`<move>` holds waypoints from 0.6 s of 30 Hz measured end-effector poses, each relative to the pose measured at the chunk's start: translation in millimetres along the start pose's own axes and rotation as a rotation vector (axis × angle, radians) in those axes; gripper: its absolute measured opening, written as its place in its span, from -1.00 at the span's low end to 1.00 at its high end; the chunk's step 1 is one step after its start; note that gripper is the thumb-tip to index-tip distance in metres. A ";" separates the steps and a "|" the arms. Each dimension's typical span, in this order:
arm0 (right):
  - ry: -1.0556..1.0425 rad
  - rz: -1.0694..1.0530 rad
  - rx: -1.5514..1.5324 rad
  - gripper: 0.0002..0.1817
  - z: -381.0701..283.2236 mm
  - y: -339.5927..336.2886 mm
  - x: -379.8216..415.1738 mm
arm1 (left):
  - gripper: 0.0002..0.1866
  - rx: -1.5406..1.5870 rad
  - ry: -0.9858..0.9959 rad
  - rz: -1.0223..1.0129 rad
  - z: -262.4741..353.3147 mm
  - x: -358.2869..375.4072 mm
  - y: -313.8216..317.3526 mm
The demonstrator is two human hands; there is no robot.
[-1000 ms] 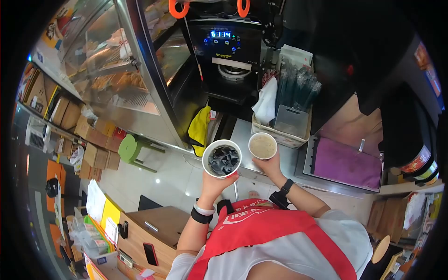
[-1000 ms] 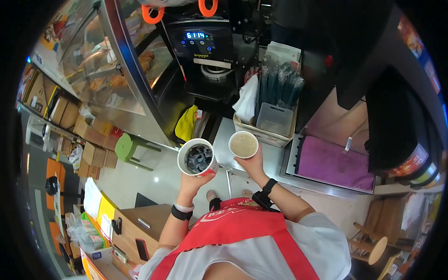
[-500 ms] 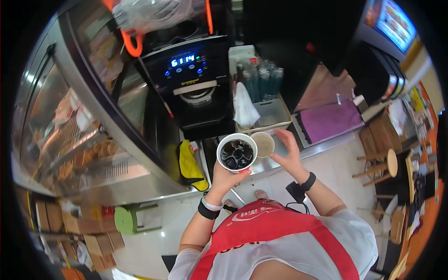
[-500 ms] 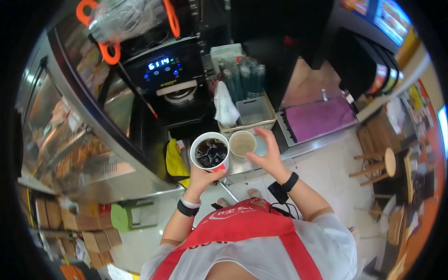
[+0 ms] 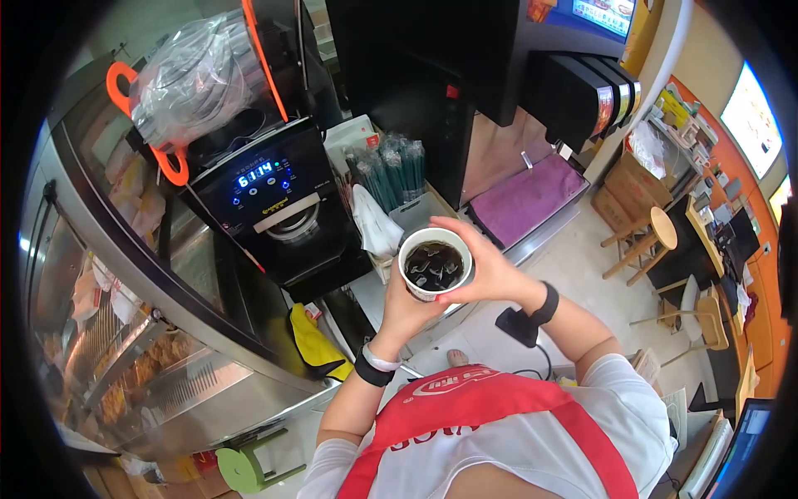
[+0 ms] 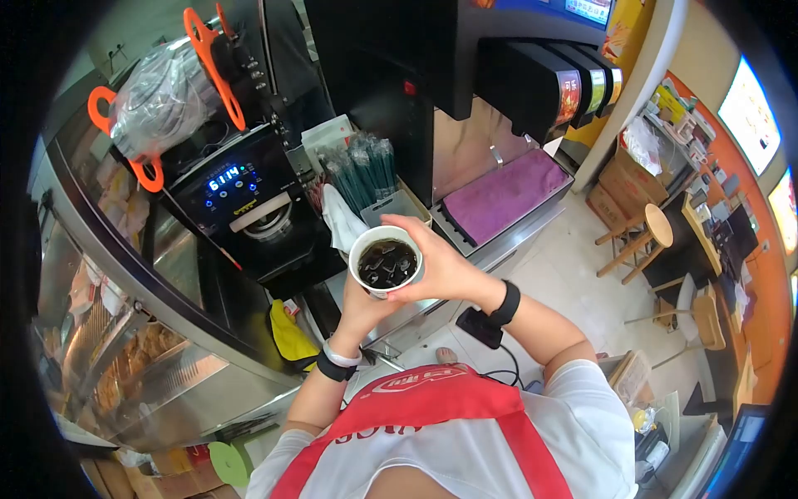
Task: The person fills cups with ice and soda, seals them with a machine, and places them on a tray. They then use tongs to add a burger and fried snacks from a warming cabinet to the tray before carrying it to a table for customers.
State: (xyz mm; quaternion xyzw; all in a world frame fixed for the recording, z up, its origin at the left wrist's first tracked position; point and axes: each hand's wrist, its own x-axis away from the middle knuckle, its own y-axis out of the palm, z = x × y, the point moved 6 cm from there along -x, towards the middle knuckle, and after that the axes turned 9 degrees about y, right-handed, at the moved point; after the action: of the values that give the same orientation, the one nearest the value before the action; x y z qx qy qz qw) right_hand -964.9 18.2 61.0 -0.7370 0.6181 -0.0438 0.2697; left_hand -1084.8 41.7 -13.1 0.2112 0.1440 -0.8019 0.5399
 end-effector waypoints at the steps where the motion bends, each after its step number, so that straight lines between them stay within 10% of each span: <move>1: -0.041 -0.093 0.150 -0.01 -9.6 -0.2 -5.6 | -0.20 -0.005 0.004 0.012 2.8 -1.8 -0.5; 13: -0.224 -0.342 0.333 -0.25 -51.0 29.2 -84.2 | -0.15 0.361 -0.139 0.186 -12.6 14.4 -56.9; 18: -0.160 -0.355 0.332 -0.23 -55.9 38.7 -109.6 | -0.48 0.592 -0.376 0.729 -52.7 39.4 -110.9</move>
State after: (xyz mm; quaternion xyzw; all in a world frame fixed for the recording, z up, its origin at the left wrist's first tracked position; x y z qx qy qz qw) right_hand -1047.0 98.0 120.6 -0.7806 0.4402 -0.1328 0.4233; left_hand -1190.8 75.8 -78.1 0.2436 -0.2726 -0.5919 0.7183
